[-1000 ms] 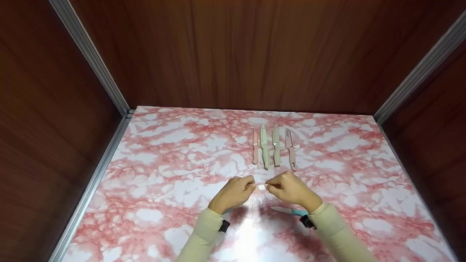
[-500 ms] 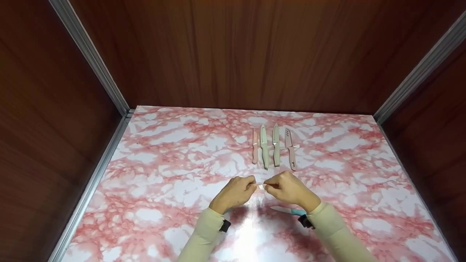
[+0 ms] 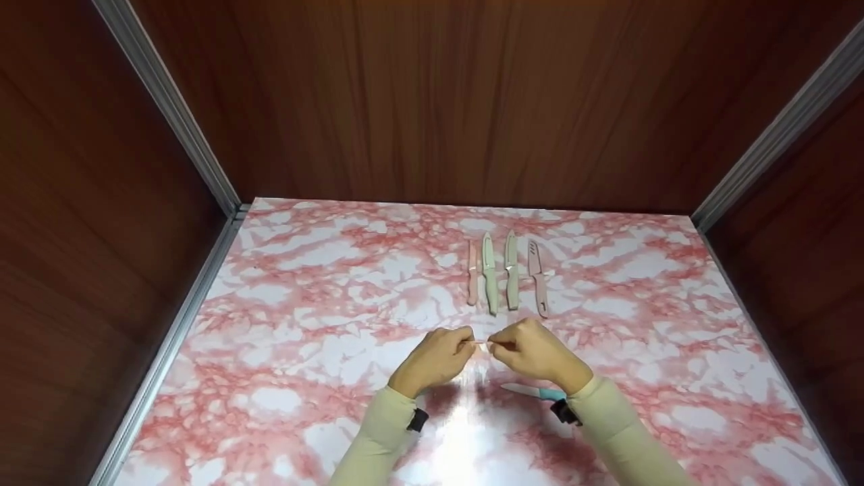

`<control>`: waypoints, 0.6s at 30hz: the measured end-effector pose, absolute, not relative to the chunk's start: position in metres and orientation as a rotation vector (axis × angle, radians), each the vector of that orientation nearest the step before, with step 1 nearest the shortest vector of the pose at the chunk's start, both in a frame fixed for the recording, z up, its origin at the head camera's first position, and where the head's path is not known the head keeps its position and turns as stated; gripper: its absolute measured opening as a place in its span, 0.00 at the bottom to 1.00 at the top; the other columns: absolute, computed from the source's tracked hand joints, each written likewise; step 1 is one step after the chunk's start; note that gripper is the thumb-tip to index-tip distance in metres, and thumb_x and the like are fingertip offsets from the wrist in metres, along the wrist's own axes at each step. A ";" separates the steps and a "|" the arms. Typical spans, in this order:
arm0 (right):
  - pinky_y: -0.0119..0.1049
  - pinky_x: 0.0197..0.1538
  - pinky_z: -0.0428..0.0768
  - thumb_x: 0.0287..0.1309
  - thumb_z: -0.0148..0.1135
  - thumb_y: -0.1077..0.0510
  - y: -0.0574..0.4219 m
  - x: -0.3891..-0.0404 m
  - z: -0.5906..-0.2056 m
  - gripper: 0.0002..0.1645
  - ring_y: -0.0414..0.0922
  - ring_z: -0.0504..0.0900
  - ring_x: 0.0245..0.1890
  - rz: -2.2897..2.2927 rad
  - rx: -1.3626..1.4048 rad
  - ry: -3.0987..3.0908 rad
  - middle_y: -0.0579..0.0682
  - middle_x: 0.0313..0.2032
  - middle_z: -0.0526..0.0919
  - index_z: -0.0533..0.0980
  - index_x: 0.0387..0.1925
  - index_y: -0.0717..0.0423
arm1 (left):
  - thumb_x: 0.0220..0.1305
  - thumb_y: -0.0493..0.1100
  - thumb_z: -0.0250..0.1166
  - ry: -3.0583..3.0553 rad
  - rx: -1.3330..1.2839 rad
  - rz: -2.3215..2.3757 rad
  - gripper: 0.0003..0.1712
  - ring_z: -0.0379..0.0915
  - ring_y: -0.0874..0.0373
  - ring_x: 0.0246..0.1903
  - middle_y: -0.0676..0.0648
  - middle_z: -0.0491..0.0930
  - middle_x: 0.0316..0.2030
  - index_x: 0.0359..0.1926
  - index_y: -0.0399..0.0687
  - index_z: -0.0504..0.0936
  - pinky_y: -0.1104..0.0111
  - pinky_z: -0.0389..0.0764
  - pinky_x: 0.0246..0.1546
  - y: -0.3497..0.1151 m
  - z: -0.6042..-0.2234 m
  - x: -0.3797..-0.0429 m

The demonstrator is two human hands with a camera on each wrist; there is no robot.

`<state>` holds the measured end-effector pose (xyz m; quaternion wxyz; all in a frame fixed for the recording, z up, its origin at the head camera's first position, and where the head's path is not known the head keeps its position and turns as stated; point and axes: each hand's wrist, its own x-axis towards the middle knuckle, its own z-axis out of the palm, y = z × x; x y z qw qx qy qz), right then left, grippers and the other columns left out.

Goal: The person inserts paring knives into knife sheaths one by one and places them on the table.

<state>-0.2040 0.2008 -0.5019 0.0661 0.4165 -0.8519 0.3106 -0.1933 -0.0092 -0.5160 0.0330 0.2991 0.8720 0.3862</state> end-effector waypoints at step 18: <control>0.25 0.20 0.65 0.58 0.58 0.62 0.205 -0.204 -0.502 0.09 0.29 0.62 0.15 0.866 1.264 -2.657 0.34 0.16 0.68 0.80 0.25 0.50 | 0.70 0.45 0.50 2.622 0.896 1.169 0.12 0.52 0.68 0.14 0.59 0.57 0.14 0.27 0.52 0.72 0.74 0.58 0.17 -0.013 -0.515 -0.195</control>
